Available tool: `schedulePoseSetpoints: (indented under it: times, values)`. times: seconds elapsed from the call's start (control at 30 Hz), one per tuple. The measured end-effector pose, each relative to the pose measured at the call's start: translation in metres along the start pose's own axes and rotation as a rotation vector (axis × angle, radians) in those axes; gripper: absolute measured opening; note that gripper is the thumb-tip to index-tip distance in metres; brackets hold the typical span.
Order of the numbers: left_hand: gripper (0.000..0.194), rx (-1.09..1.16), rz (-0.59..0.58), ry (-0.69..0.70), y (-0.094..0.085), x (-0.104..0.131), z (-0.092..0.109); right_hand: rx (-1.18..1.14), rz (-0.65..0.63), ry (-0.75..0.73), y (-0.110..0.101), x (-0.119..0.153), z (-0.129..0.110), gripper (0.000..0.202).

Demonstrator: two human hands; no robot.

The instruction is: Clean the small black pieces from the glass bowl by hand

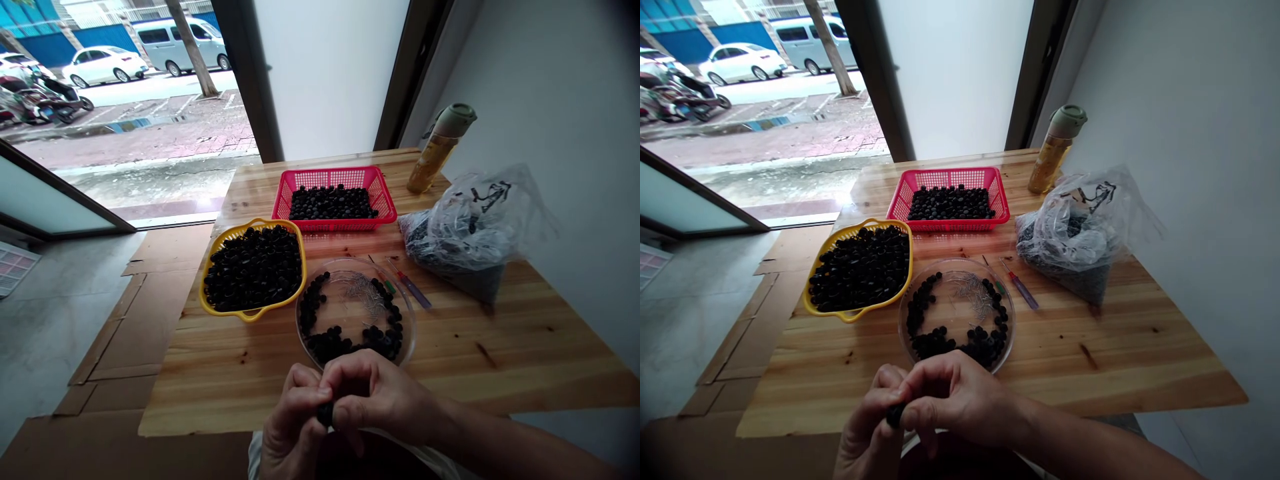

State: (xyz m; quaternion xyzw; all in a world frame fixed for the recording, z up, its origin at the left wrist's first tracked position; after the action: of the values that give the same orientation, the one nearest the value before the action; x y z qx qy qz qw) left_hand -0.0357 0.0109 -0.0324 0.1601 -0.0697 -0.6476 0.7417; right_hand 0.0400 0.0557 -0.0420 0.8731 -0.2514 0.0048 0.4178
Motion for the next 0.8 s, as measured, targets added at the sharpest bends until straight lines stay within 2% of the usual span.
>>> schedulePoseSetpoints:
  times: [0.17,0.37,0.57,0.67,0.73,0.8]
  values:
    - [0.020,-0.127,-0.028,-0.059,-0.004,-0.009,0.007,0.002,0.001,0.024,0.000,0.001,-0.004,0.039]
    - [0.022,-0.267,-0.067,0.007,-0.003,-0.020,0.019,0.012,0.039,0.003,-0.005,0.002,-0.014,0.040]
    - [0.021,-0.232,-0.035,0.059,0.006,-0.028,0.021,0.070,0.036,-0.161,-0.004,0.001,-0.026,0.042]
    - [0.021,-0.232,-0.005,0.080,0.014,-0.032,0.025,0.106,0.075,-0.183,-0.005,0.003,-0.029,0.045]
    - [0.026,-0.253,0.069,0.059,0.011,-0.035,0.028,0.152,0.114,-0.173,-0.011,0.003,-0.040,0.048]
    - [0.039,-0.290,0.128,0.037,0.003,-0.042,0.035,0.250,0.203,-0.228,-0.026,0.001,-0.073,0.049]
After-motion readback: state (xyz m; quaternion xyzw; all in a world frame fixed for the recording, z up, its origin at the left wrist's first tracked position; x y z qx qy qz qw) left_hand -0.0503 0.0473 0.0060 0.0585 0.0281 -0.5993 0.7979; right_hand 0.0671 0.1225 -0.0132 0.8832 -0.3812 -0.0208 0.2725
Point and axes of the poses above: each hand's wrist, its own x-axis away from the middle knuckle, its own y-axis out of the palm, z = x × y, the point moved 10 cm from there along -x, towards the middle knuckle, and after that the axes turned 3 degrees about -x, right-handed, at the moved point
